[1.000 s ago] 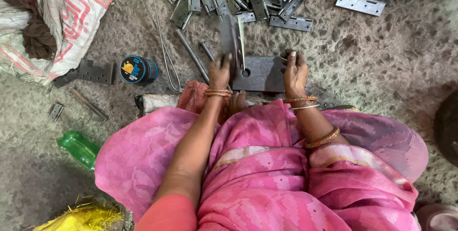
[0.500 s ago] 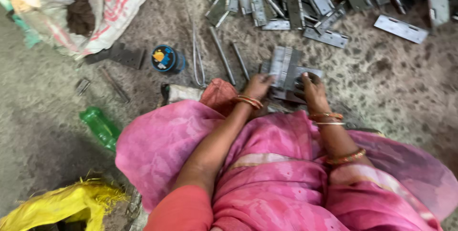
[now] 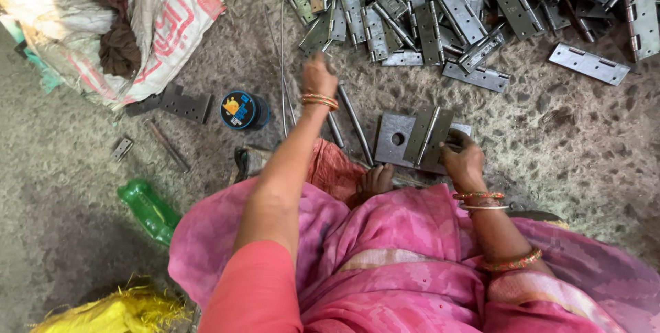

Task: The person sits on the floor and assembles metal hinges by placing them on a metal block, inserting pins, and striking them with a hammer. The person repeatedly picks up hinge parts, aligns them, and hammers the pins into place.

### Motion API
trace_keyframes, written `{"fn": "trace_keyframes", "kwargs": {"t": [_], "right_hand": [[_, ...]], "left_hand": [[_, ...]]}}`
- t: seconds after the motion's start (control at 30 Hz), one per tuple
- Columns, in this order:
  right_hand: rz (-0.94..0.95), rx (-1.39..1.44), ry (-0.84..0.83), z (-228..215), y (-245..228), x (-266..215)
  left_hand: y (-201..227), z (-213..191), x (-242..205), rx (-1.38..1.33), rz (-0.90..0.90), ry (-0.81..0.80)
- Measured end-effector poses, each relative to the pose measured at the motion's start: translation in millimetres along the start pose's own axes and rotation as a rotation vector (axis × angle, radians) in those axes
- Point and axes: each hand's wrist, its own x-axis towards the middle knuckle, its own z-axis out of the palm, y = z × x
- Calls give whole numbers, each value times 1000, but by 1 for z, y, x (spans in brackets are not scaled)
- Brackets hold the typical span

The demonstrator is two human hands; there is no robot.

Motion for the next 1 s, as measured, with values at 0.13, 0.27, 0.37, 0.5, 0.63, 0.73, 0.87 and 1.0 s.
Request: {"fn": "trace_keyframes", "kwargs": {"t": [0.13,0.27,0.37,0.5,0.63,0.73,0.87,1.0], "right_hand": [[-114,-230,106,-3,-11,-8],[-150,-216,168,-2,-19,-7],[-139,-272,188,-2,-22,-6],[-170,-296,181,-2,-22,-10],[-220,-312,185,-5,-26,-9],[-193,-298,174,-4,-27,-11],[-237,-261,179,0,-30,-12],[-341,-319,214,-5,-22,-16]], "left_hand": [[-30,5,45,146,-11,-47],[-29,17,64,162,-174,-187],[-19,18,63,188,-162,-68],[-9,-4,58,51,-202,-134],[8,-29,62,60,-203,-231],[17,-36,46,134,-134,-237],[4,-30,11,98,-222,-368],[-41,3,-11,-86,-250,-232]]}}
